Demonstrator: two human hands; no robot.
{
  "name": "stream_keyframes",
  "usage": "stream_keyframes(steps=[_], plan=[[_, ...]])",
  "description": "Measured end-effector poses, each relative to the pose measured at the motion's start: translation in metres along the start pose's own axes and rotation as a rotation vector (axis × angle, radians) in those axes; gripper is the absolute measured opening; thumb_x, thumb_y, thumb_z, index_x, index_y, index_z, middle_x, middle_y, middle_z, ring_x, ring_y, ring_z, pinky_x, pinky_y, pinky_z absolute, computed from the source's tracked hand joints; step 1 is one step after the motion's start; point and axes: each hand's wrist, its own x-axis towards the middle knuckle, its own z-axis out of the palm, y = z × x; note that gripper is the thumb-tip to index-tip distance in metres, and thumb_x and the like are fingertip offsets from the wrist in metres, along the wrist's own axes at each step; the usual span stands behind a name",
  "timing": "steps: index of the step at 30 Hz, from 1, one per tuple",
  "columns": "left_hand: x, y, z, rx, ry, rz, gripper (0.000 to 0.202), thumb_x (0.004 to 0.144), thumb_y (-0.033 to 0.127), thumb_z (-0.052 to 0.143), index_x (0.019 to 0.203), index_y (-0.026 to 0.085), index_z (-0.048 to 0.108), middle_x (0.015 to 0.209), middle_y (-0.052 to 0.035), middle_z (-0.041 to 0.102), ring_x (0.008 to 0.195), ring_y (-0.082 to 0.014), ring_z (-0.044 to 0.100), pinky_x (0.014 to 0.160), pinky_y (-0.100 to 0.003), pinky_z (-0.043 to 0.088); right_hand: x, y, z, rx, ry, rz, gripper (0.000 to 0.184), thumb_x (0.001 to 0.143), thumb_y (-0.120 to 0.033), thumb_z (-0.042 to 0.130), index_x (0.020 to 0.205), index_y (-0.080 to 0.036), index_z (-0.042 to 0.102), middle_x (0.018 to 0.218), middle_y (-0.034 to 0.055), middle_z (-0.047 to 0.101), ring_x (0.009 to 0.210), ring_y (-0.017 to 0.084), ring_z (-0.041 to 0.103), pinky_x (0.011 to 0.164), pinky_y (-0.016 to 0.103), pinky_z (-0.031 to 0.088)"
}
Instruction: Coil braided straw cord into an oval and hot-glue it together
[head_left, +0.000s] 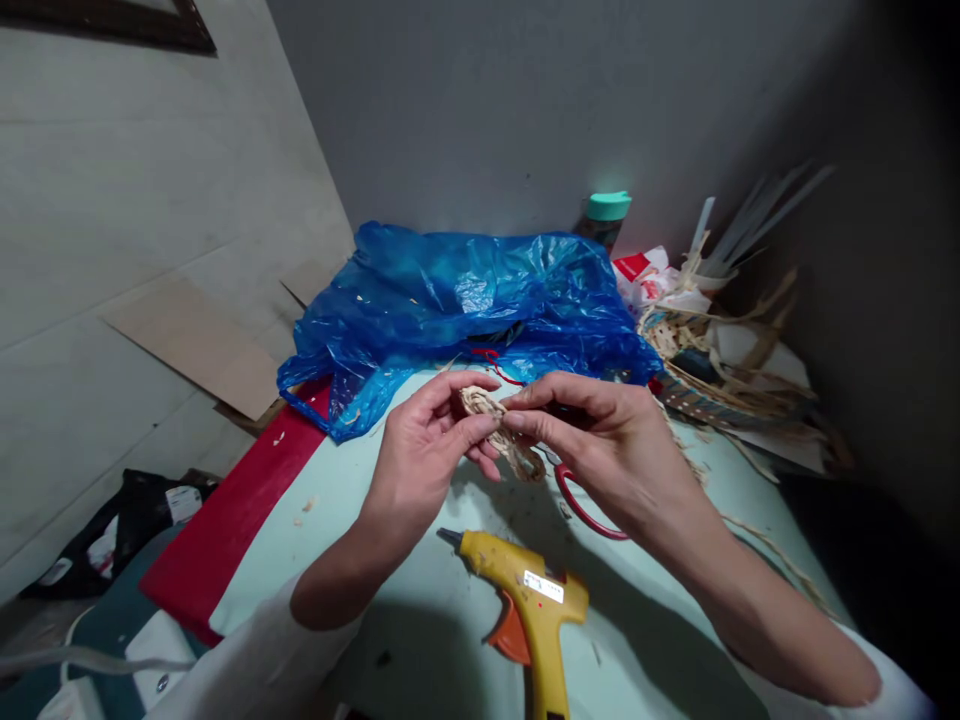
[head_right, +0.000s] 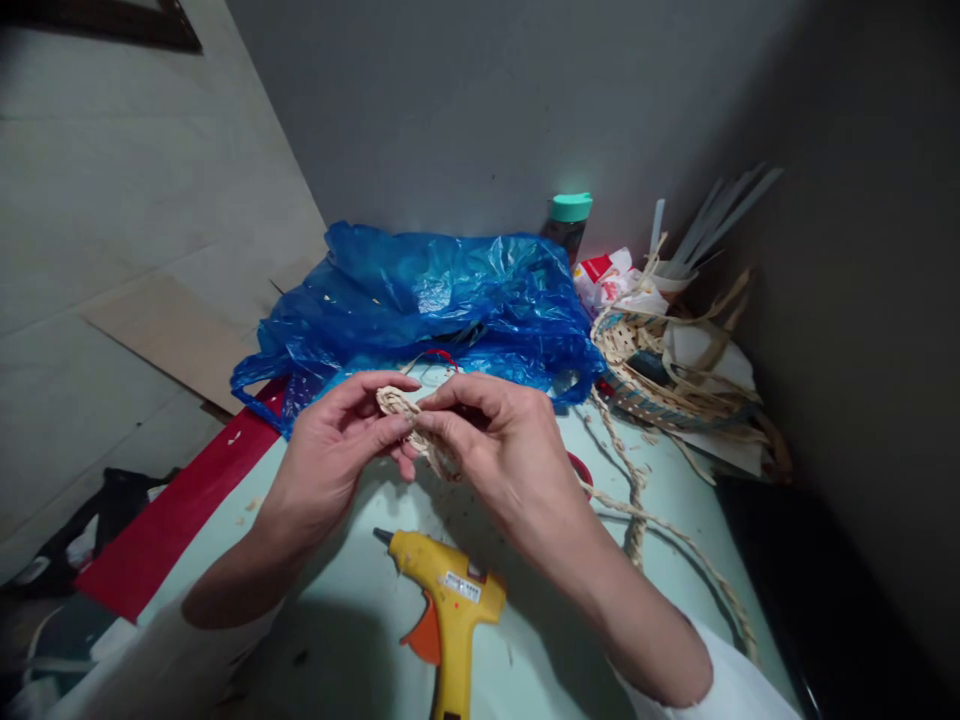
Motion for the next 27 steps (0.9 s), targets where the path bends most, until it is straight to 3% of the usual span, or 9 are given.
stream_keyframes(steps=[6, 11, 15, 17, 20, 23, 27], plan=[[0.004, -0.004, -0.005, 0.0, 0.025, 0.056, 0.026, 0.081, 0.015, 0.075, 0.107, 0.02, 0.074, 0.075, 0.003, 0.069, 0.053, -0.0109, 0.066, 0.052, -0.022, 0.056, 0.005, -0.005, -0.008, -0.055, -0.084, -0.021, 0.019, 0.087, -0.034, 0.065, 0.088, -0.025, 0.082, 0.079, 0.0006, 0.077, 0.07, 0.02, 0.067, 0.065, 0.031, 0.05], [0.003, -0.006, -0.006, -0.052, -0.037, 0.051, 0.027, 0.083, 0.014, 0.074, 0.108, 0.024, 0.076, 0.078, 0.0028, 0.07, 0.053, -0.0102, 0.065, 0.054, -0.022, 0.057, 0.005, -0.003, -0.008, -0.065, 0.044, -0.045, 0.021, 0.091, -0.036, 0.064, 0.086, -0.023, 0.08, 0.076, 0.0009, 0.073, 0.064, 0.016, 0.063, 0.058, 0.027, 0.048], [0.0, -0.005, -0.005, -0.121, -0.117, -0.01, 0.026, 0.085, 0.017, 0.074, 0.11, 0.025, 0.076, 0.078, 0.0014, 0.068, 0.054, -0.0108, 0.064, 0.051, -0.021, 0.056, 0.006, -0.006, -0.013, -0.082, 0.1, -0.056, 0.016, 0.089, -0.032, 0.064, 0.088, -0.021, 0.076, 0.077, 0.0016, 0.073, 0.067, 0.017, 0.065, 0.062, 0.027, 0.051], [0.0, -0.003, -0.005, -0.171, -0.133, -0.043, 0.026, 0.085, 0.017, 0.074, 0.11, 0.025, 0.075, 0.08, 0.001, 0.067, 0.055, -0.0103, 0.062, 0.048, -0.02, 0.055, 0.007, -0.008, -0.016, -0.098, 0.046, -0.061, 0.017, 0.09, -0.034, 0.065, 0.09, -0.021, 0.075, 0.08, 0.0015, 0.074, 0.069, 0.016, 0.066, 0.065, 0.026, 0.051], [-0.001, -0.001, -0.005, -0.208, -0.117, -0.043, 0.023, 0.085, 0.017, 0.073, 0.106, 0.025, 0.075, 0.085, 0.0009, 0.067, 0.056, -0.0096, 0.062, 0.05, -0.021, 0.055, 0.007, -0.009, -0.018, -0.146, -0.14, -0.048, 0.02, 0.091, -0.041, 0.067, 0.097, -0.024, 0.074, 0.089, 0.001, 0.075, 0.075, 0.017, 0.067, 0.066, 0.026, 0.05], [-0.001, -0.001, -0.007, -0.186, -0.083, -0.003, 0.018, 0.085, 0.019, 0.074, 0.102, 0.024, 0.075, 0.087, 0.0005, 0.065, 0.063, -0.0115, 0.062, 0.054, -0.022, 0.055, 0.006, -0.005, -0.013, -0.207, -0.306, 0.007, 0.026, 0.093, -0.048, 0.063, 0.095, -0.023, 0.072, 0.085, 0.0025, 0.074, 0.069, 0.018, 0.063, 0.059, 0.028, 0.046], [-0.002, -0.006, -0.01, -0.131, -0.045, 0.029, 0.011, 0.084, 0.019, 0.072, 0.095, 0.023, 0.074, 0.08, 0.0014, 0.063, 0.065, -0.012, 0.058, 0.054, -0.022, 0.049, 0.003, 0.0, -0.004, -0.289, -0.344, 0.046, 0.035, 0.097, -0.05, 0.054, 0.083, -0.022, 0.07, 0.073, 0.0025, 0.068, 0.062, 0.017, 0.057, 0.055, 0.029, 0.04]])
